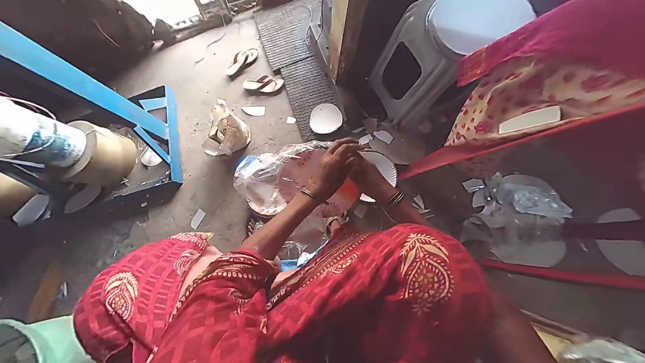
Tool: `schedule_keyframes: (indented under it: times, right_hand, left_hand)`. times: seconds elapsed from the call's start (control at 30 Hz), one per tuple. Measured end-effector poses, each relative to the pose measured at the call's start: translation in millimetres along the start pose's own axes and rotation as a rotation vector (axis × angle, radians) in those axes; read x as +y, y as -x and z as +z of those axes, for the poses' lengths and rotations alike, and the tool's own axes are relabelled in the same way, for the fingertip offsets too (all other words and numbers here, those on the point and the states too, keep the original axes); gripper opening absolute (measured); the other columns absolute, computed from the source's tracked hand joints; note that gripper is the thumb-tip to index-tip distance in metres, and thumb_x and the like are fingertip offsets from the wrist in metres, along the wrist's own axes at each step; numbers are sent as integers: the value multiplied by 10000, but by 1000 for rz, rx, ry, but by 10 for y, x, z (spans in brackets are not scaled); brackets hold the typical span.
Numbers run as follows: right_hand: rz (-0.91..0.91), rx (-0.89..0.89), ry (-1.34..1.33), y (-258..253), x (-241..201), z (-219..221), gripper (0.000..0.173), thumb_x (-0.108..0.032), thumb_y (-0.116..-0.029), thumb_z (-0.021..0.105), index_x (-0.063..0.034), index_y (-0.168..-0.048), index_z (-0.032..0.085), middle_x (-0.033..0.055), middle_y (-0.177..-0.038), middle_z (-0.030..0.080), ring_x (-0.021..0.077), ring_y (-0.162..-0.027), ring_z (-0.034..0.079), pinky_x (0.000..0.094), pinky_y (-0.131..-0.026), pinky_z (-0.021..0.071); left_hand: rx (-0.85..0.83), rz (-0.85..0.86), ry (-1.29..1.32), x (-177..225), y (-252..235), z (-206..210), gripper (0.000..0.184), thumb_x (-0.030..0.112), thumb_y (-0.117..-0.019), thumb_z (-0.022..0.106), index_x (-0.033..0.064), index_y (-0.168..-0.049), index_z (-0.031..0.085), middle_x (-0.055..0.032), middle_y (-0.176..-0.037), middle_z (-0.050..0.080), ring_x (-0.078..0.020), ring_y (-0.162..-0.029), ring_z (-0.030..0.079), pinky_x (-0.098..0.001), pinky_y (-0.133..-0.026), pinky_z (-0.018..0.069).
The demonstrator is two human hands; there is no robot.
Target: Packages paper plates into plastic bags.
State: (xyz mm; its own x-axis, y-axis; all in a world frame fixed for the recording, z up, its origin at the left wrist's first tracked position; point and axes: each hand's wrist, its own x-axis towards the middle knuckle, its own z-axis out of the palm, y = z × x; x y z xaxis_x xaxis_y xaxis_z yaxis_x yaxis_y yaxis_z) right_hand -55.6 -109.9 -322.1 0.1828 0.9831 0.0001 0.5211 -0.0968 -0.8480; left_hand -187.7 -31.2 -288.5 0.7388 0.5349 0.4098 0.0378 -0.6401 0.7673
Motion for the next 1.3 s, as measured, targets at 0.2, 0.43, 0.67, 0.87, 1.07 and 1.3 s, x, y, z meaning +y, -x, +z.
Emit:
schedule_keyframes:
  times: [0.2, 0.43, 0.67, 0.87, 1.07, 1.3]
  right_hand:
    - [-79, 20, -71, -36, -161, -297, 422, -83, -1029, 539, -42, -1449, 540, 181, -1304, 659, 228, -1154, 661, 440, -1014, 513]
    - [132, 172, -184, -137, -415, -879, 434, -84, -969, 630, -3, -1380, 516, 180, -1250, 629, 214, -1136, 626, 427, -984, 531]
    - [200, 228, -226, -75, -1325, -1166, 241, -11, -933, 632, 21, -1166, 580, 134, -1077, 626, 176, -959, 613, 398, -844, 535]
    - [322, 290, -278, 150, -1692, -983, 396, -175, -984, 628, -69, -1350, 519, 106, -1100, 628, 181, -910, 610, 413, -770, 536]
    - [377, 434, -513, 226, -1540, -598, 396, -136, -977, 626, -87, -1356, 520, 98, -1078, 631, 184, -889, 624, 398, -742, 551]
    - [508, 596, -565, 192, -1358, -408, 444, -159, -913, 714, -32, -1306, 551, 158, -1143, 620, 259, -968, 608, 465, -789, 536]
  left_hand:
    - [61, -63, 44, 89, -103, -549, 330, 10, -975, 619, -56, -1298, 610, -228, -1397, 564, -192, -940, 709, -314, -773, 612]
    - [188, -304, -245, 151, 610, -1261, 349, 225, -1017, 597, -58, -1219, 635, -216, -1083, 656, -250, -815, 632, -405, -757, 545]
    - [275, -535, 397, 377, 815, -1137, 520, 210, -1026, 605, 40, -1486, 431, -168, -1487, 504, -247, -1224, 601, -434, -1015, 506]
    - [732, -434, 571, 515, 534, -1118, 378, 167, -1033, 584, -45, -1344, 546, -186, -1311, 607, -202, -1126, 612, -370, -973, 509]
    - [884, -351, 517, 350, 482, -1290, 229, 146, -1025, 604, -61, -1122, 607, -87, -1007, 650, -70, -909, 608, -254, -855, 517]
    - [308, -282, 147, 764, 832, -837, 357, 155, -1064, 519, -33, -1367, 501, -162, -994, 680, -208, -785, 668, -394, -756, 581]
